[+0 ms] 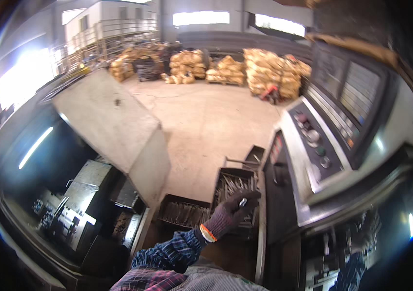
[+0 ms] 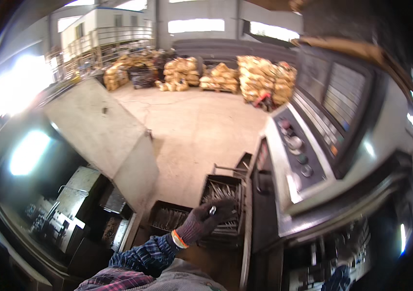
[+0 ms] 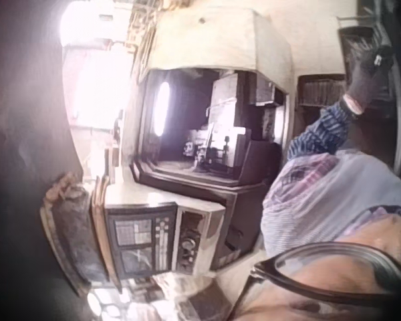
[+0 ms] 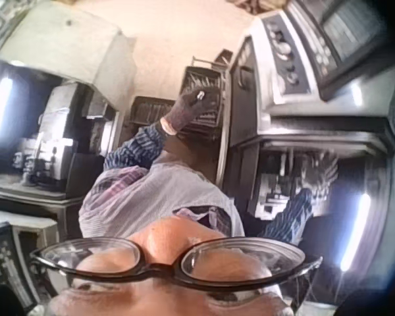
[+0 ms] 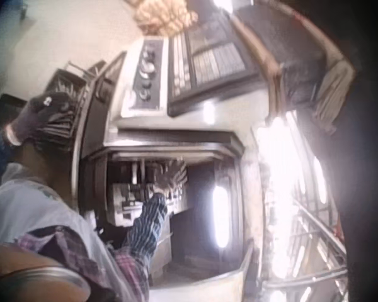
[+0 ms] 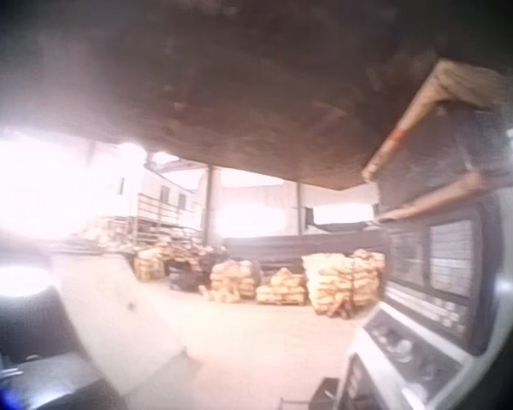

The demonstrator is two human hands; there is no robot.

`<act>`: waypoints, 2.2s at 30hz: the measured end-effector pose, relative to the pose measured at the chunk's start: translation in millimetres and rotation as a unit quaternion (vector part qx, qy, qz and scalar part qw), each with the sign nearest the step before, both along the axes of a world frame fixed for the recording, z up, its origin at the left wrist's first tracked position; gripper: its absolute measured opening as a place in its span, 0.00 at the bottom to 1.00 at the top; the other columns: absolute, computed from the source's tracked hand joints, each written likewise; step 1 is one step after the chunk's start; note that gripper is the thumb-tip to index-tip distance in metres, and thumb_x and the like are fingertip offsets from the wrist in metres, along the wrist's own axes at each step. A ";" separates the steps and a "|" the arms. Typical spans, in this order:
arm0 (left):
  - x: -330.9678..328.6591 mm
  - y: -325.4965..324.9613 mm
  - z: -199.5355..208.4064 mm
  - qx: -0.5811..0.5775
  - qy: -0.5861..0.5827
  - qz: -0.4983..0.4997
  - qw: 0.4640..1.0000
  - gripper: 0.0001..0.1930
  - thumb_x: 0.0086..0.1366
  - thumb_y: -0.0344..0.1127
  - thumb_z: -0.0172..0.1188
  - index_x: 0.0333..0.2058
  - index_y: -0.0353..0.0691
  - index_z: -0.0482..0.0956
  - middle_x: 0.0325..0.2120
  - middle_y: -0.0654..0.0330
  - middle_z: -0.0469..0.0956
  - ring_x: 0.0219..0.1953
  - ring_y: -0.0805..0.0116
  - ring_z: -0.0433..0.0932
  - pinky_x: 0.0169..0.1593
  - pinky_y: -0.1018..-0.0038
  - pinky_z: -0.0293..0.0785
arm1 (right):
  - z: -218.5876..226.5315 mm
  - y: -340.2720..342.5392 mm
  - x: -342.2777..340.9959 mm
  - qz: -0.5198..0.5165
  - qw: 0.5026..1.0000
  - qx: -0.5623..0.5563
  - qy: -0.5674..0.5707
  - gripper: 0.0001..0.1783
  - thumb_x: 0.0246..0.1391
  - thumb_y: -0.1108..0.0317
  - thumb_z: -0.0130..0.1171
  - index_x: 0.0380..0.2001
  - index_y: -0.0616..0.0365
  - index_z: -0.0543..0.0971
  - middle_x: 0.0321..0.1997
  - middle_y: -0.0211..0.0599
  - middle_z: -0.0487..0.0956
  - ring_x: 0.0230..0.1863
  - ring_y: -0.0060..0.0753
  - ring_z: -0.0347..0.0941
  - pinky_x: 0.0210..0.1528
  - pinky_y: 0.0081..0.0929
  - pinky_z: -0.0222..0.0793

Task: The person operates a metal turning machine, repeatedly loading metal rods into the chuck, closing the door, and removing finished rods. The person uses a long metal tool to assist with loading and unloading the rods.

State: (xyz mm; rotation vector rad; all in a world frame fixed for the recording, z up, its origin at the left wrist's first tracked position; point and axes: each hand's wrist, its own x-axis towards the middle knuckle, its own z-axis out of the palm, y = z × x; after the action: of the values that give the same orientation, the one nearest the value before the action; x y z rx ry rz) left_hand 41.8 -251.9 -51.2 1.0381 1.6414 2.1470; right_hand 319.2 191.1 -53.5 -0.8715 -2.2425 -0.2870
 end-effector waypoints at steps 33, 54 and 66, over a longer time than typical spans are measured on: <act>77.3 -398.8 9.0 -0.091 -0.113 0.533 0.834 0.16 0.64 0.33 0.70 0.50 0.37 0.83 0.43 0.58 0.85 0.45 0.74 0.82 0.47 0.75 0.80 | 26.2 -687.1 -310.7 0.801 -0.011 -0.537 -0.263 0.65 0.58 0.50 0.69 0.78 0.47 0.30 0.81 0.59 0.43 0.81 0.49 0.42 0.77 0.43 0.44; 26.2 -472.8 27.4 0.058 -0.184 0.647 0.738 0.16 0.75 0.44 0.58 0.49 0.37 0.82 0.29 0.66 0.81 0.27 0.79 0.76 0.32 0.78 0.74 | 10.4 -829.2 -416.4 0.887 0.002 -0.399 -0.235 0.64 0.52 0.54 0.75 0.76 0.64 0.42 0.74 0.60 0.61 0.74 0.50 0.62 0.71 0.38 0.63; -39.2 -603.1 -18.0 -0.016 -0.154 0.575 0.803 0.44 0.72 0.72 0.36 0.65 0.35 0.70 0.61 0.48 0.74 0.62 0.58 0.73 0.69 0.64 0.64 | -61.4 -813.7 -423.3 0.615 0.193 -0.608 -0.463 0.19 0.66 0.68 0.61 0.57 0.64 0.77 0.32 0.32 0.83 0.32 0.21 0.81 0.34 0.17 0.74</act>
State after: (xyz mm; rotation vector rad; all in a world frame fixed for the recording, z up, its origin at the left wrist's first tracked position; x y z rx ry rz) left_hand 2.6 -854.9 -69.2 -0.5668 2.4113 2.6262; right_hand -104.1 -622.5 -114.9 1.4255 -2.8221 2.6399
